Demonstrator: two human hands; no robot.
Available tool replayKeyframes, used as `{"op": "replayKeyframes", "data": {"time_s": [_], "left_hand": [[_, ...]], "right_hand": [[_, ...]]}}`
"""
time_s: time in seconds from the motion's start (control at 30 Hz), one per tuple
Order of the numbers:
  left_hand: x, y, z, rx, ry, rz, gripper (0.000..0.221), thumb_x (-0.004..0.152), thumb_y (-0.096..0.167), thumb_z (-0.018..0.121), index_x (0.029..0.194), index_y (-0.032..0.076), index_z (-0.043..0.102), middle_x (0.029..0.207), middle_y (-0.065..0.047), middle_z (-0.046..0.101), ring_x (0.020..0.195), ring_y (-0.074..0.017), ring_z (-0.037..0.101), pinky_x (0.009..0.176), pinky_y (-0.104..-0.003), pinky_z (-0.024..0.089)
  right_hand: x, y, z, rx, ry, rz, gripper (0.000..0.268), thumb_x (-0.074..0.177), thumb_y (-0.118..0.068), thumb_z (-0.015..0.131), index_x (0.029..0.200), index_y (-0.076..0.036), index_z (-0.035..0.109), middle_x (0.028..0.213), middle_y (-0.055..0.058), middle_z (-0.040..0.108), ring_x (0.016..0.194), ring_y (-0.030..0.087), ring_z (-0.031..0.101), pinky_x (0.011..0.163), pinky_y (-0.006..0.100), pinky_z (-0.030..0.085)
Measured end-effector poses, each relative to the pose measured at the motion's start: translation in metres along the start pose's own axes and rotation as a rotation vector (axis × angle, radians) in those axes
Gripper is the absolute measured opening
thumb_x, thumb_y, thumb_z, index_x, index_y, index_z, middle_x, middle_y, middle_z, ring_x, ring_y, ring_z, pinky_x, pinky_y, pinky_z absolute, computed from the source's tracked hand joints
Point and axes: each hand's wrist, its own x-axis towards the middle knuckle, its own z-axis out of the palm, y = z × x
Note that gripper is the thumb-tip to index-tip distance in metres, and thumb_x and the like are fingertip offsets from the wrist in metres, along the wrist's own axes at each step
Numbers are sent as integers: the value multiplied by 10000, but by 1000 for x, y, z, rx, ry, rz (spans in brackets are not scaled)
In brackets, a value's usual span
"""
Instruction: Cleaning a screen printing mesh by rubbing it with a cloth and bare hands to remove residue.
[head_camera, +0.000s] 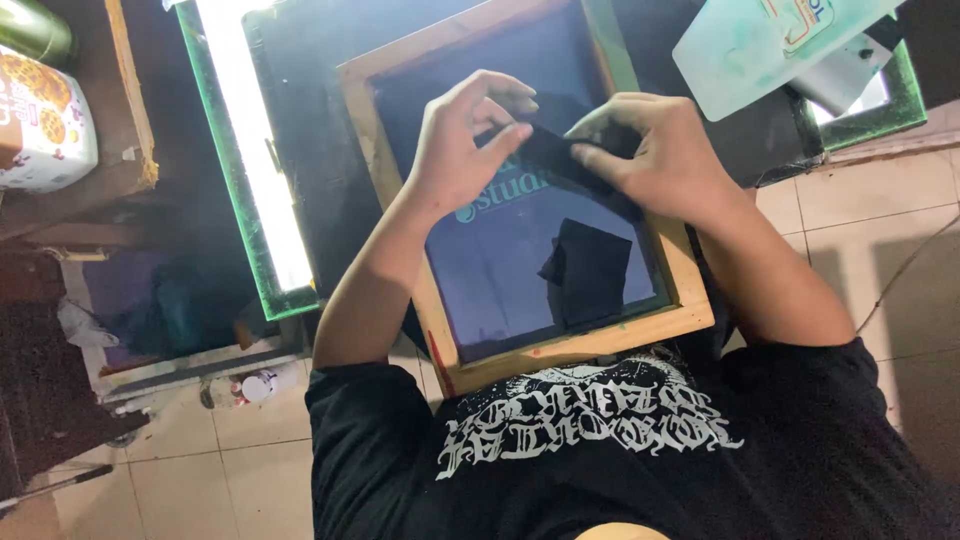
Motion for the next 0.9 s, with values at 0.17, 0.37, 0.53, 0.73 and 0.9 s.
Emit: {"op": "replayKeyframes", "data": {"time_s": [0.17,0.37,0.53,0.73,0.9], "left_hand": [[3,-5,-5,131,139,-12,140,936,37,729,1002,146,670,1046,-26,678,715,-131,679,740,-280,562],[3,-12,1,171,89,79,85,936,21,713,934,99,680,1013,-39,667,841,-165,624,680,-268,544],[1,-12,2,184,76,57,101,930,42,733,913,123,674,1021,-30,667,777,-155,603,601,-253,514],[1,-13,3,193,46,65,108,948,71,732,922,143,655,1023,-7,647,725,-141,555,584,-248,485],[1,-12,3,194,40,54,119,945,55,735,913,136,654,1013,-7,644,713,-140,550,591,-254,490]], "right_hand": [[-7,40,18,-446,310,-238,105,987,-56,782,1085,-26,802,970,92,701,739,210,631,664,323,519],[-8,54,32,-832,140,-418,158,930,-110,754,1072,-42,743,967,91,618,874,271,580,754,339,533],[-25,28,22,-919,18,-403,376,989,-444,755,1127,-96,786,867,20,760,827,242,608,680,352,501],[-38,29,28,-1139,147,-327,386,1037,-486,676,1332,-260,781,1381,-112,753,1182,192,563,904,375,385],[-39,38,35,-1303,74,-293,363,1025,-545,601,1202,-291,791,1345,-138,754,1151,161,511,871,389,331]]}}
